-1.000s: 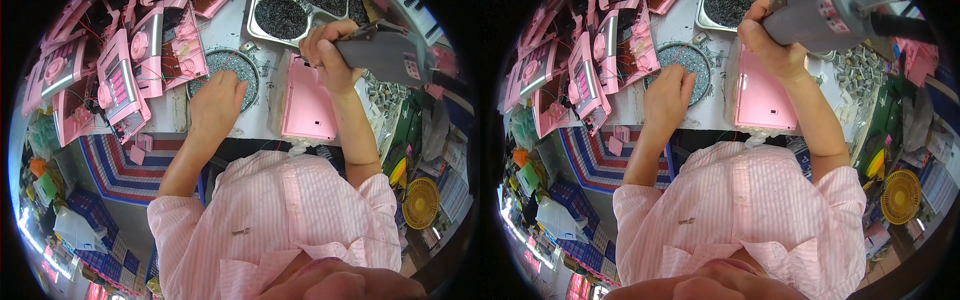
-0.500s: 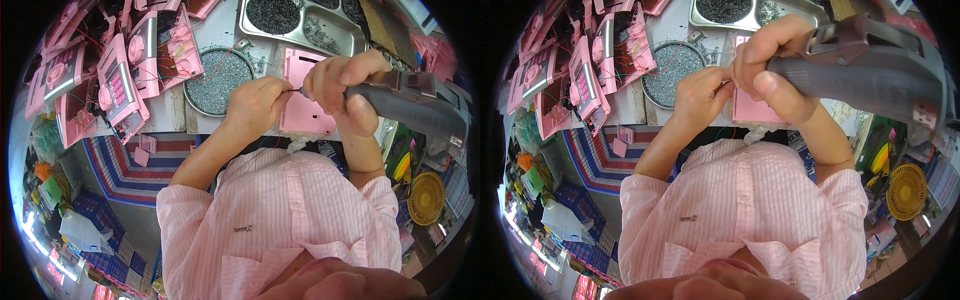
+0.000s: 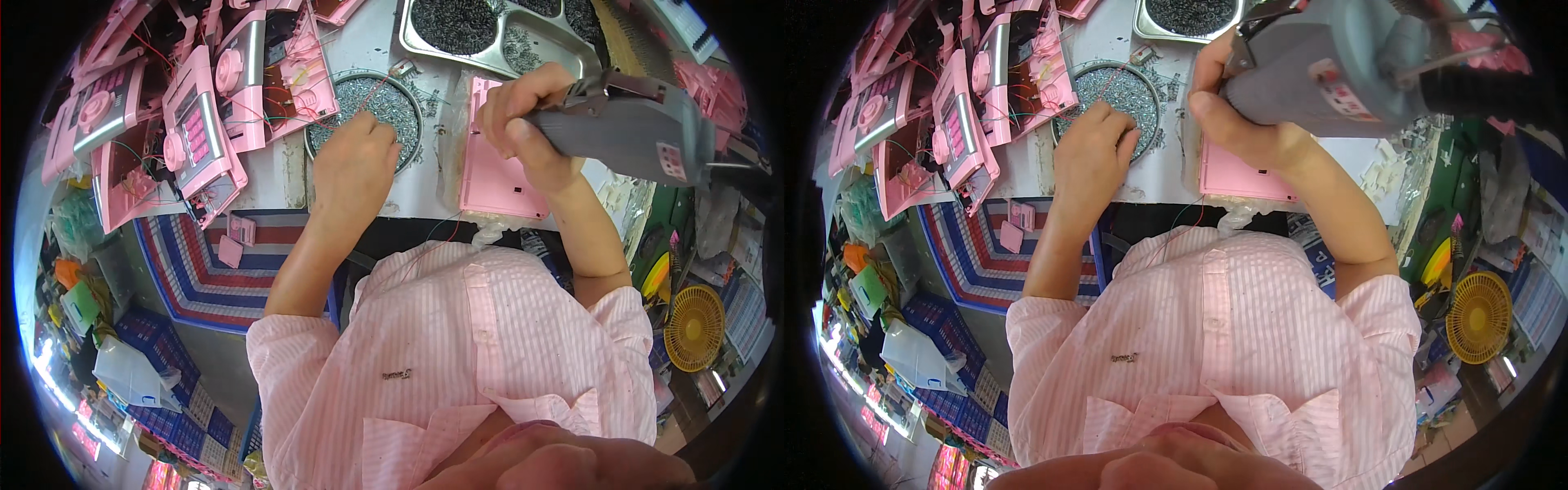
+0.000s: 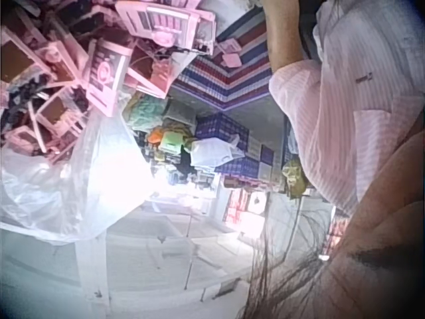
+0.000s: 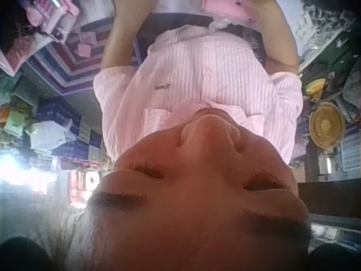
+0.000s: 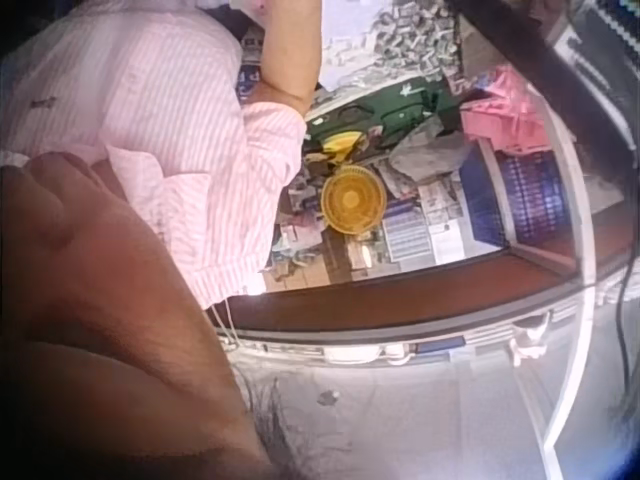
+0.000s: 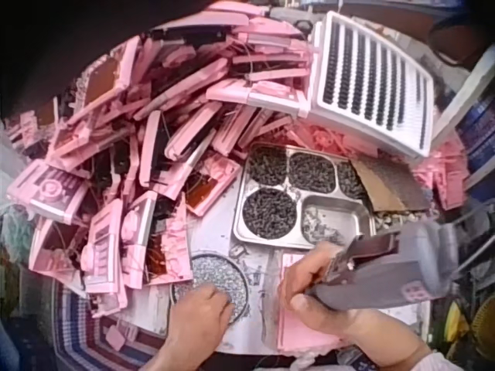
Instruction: Assembling internal components of a pink electronic toy, including soldering wires and using a glue gun to secure parts.
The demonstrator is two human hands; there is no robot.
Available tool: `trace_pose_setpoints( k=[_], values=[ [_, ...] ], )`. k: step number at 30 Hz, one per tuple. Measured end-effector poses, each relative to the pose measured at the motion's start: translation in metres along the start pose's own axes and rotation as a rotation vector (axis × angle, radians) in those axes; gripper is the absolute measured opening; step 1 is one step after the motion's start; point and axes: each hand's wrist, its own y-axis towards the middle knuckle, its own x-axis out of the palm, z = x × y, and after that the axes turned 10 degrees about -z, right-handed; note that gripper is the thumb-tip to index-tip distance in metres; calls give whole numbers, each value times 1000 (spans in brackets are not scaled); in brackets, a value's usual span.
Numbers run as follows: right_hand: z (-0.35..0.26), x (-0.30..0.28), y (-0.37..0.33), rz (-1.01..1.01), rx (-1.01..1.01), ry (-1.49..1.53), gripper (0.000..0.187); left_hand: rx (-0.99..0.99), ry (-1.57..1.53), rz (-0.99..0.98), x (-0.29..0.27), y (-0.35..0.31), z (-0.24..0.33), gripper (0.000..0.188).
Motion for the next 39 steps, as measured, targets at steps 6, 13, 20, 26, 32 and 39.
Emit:
trace_pose_setpoints(
  k=[6,13,20,26,32,39],
  values=[
    [7,3,-1,-70,51,-165,20,-20,-45,92,-2,7,3,10],
    [-1,1,1,26,40,64,20,-2,-80,97,6,8,-4,17],
    [-34,6,4,-5,-176,273,24,96,-116,256,12,10,12,11],
    [-48,17,-1,12,-145,274,26,281,-418,211,15,-6,45,14],
    [-51,23,-11,10,-132,267,28,241,-476,128,13,-11,63,8],
    [-49,34,-21,42,-101,269,28,292,-248,87,14,-18,63,16]
  ],
)
